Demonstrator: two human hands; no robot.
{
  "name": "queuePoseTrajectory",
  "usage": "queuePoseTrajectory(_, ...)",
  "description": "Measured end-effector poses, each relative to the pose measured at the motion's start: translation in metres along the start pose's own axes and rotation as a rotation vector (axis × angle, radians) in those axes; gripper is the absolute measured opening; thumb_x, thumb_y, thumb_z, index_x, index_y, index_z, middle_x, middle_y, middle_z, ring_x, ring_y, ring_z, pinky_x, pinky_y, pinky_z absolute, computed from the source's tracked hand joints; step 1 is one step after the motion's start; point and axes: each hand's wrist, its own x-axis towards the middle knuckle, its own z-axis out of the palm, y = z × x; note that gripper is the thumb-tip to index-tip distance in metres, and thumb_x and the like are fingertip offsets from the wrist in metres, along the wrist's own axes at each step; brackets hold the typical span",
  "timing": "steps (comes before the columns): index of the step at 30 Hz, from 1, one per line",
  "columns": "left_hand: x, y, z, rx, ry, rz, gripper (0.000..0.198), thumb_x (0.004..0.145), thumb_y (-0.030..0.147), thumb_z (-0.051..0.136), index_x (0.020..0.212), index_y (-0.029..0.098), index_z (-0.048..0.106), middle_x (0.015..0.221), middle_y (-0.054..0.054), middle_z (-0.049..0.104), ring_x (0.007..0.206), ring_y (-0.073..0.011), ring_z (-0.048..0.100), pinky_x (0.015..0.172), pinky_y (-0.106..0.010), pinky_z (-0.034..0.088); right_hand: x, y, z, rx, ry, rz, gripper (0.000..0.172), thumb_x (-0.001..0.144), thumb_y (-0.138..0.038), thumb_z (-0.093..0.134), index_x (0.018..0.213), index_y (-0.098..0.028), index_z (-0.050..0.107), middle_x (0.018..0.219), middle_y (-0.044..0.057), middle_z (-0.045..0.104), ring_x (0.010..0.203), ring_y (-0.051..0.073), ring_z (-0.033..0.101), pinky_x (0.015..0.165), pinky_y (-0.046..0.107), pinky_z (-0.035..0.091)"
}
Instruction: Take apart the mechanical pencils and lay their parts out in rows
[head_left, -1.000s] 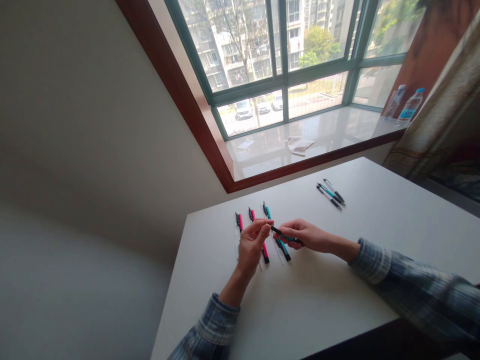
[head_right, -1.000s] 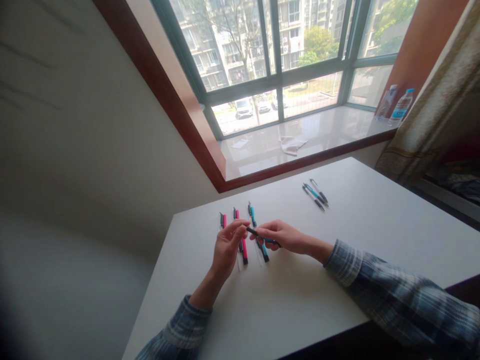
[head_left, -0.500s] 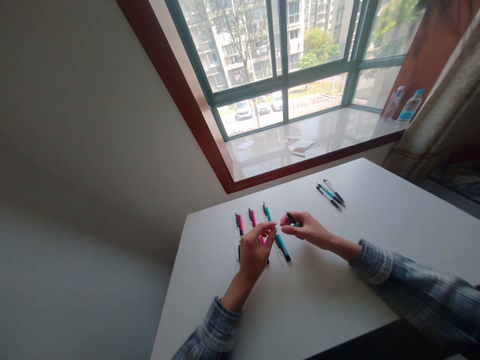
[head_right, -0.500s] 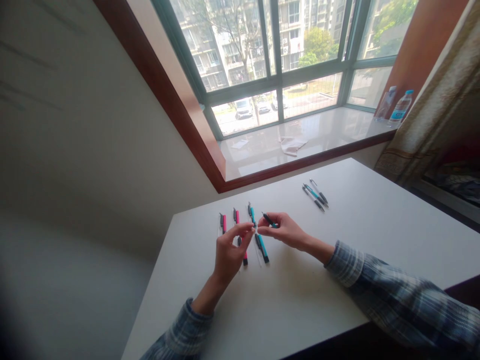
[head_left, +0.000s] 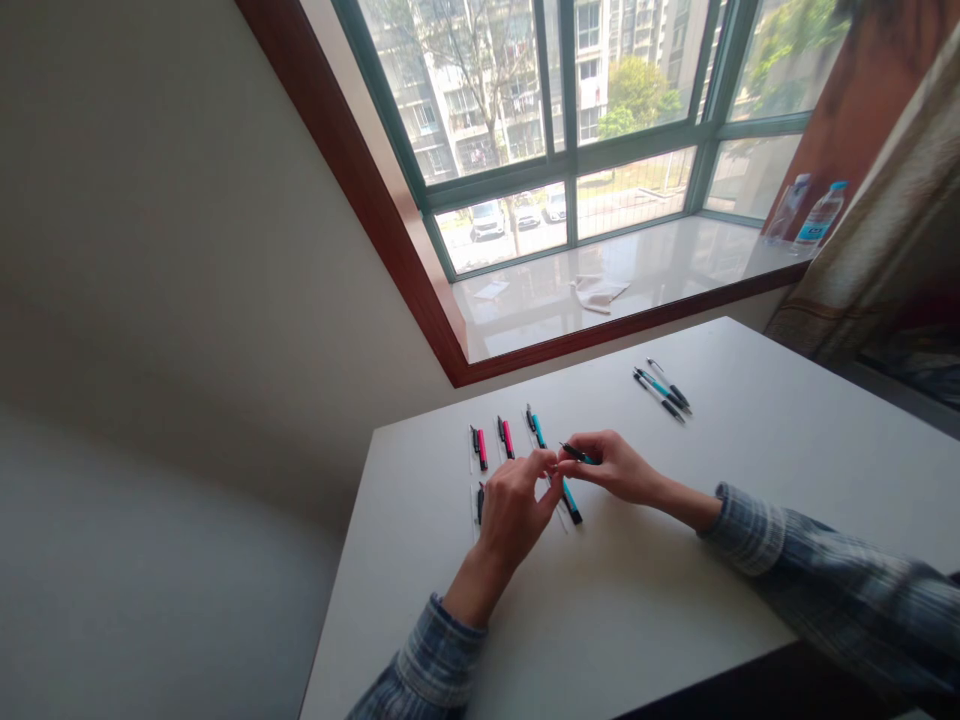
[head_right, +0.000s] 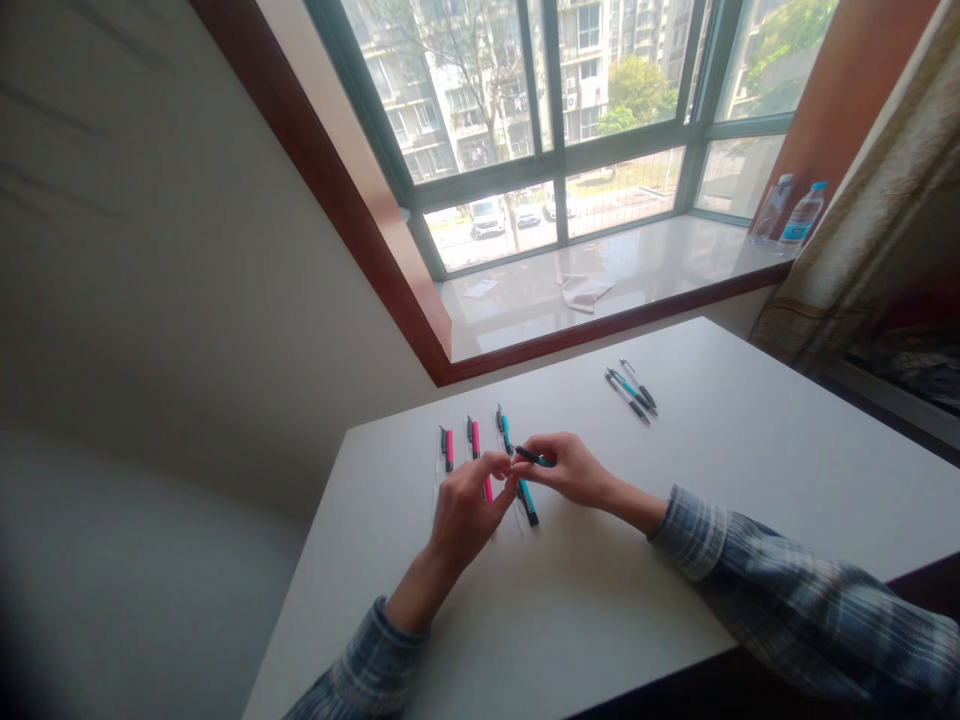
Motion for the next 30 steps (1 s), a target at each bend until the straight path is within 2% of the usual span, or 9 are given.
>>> queuePoseTrajectory(3,-0.001,0.001,0.001,-0.062,-0.002,-0.022,0.014,0.093,0.024,0.064,0.107,0.022,0.063,0.086,-0.001,0.072,0.075,-0.0172,0.067,0.072,-0.029,0.049,0.002,0.000,-0.011,-0.199,0.100,-0.043,0.035,0.093,-0.052,0.068,0.092,-0.017,0.076,0.074,0.002,0.069,0.064,0.015,0.054,0.062,0.027,0.041)
queuePoseTrajectory(6,-0.002,0.002,0.001,-0.085,-0.002,-0.040,0.017,0.094,0.023,0.060,0.111,0.022,0.062,0.084,-0.001,0.070,0.072,-0.0165,0.064,0.072,-0.030,0.050,0.005,0.005,-0.027,-0.474,0.171,-0.074,0.025,0.094,-0.042,0.066,0.094,-0.019,0.076,0.082,0.004,0.074,0.066,0.016,0.059,0.068,0.029,0.044)
queuePoseTrajectory(11,-0.003,0.001,0.002,-0.097,-0.003,-0.033,0.020,0.095,0.021,0.055,0.113,0.022,0.063,0.085,-0.002,0.070,0.073,-0.0165,0.063,0.074,-0.030,0.050,0.008,0.020,-0.040,-0.745,0.065,0.022,0.013,0.090,-0.026,0.065,0.090,-0.022,0.077,0.086,0.005,0.077,0.075,0.020,0.067,0.073,0.029,0.045)
queuePoseTrajectory(15,-0.004,-0.001,0.003,-0.113,0.013,-0.030,0.021,0.095,0.019,0.055,0.113,0.023,0.065,0.086,-0.002,0.070,0.073,-0.0167,0.063,0.074,-0.030,0.051,0.024,0.025,-0.036,-0.830,0.057,0.052,0.013,0.090,-0.025,0.064,0.092,-0.022,0.077,0.089,0.005,0.077,0.079,0.020,0.069,0.073,0.028,0.045)
queuePoseTrajectory(22,-0.005,0.004,0.001,-0.103,0.007,-0.034,0.017,0.094,0.016,0.055,0.105,0.022,0.066,0.085,-0.003,0.069,0.073,-0.0169,0.062,0.073,-0.030,0.050,0.079,0.032,-0.036,-0.934,0.108,0.097,0.017,0.093,-0.030,0.063,0.095,-0.022,0.078,0.091,0.006,0.079,0.083,0.021,0.070,0.071,0.027,0.043)
queuePoseTrajectory(26,-0.006,0.009,-0.001,-0.088,0.005,-0.021,0.015,0.094,0.015,0.055,0.103,0.021,0.066,0.086,-0.003,0.069,0.074,-0.0172,0.062,0.073,-0.030,0.050,0.092,0.042,-0.038,-0.939,0.154,0.123,0.024,0.096,-0.036,0.059,0.104,-0.022,0.078,0.098,0.008,0.079,0.087,0.022,0.070,0.075,0.028,0.043)
queuePoseTrajectory(30,-0.005,0.004,0.001,-0.092,-0.006,-0.013,0.017,0.094,0.015,0.055,0.103,0.021,0.067,0.085,-0.004,0.068,0.075,-0.0178,0.062,0.073,-0.031,0.049,0.097,0.050,-0.037,-0.946,0.167,0.129,0.028,0.098,-0.041,0.057,0.106,-0.024,0.078,0.099,0.008,0.079,0.088,0.023,0.070,0.074,0.028,0.043)
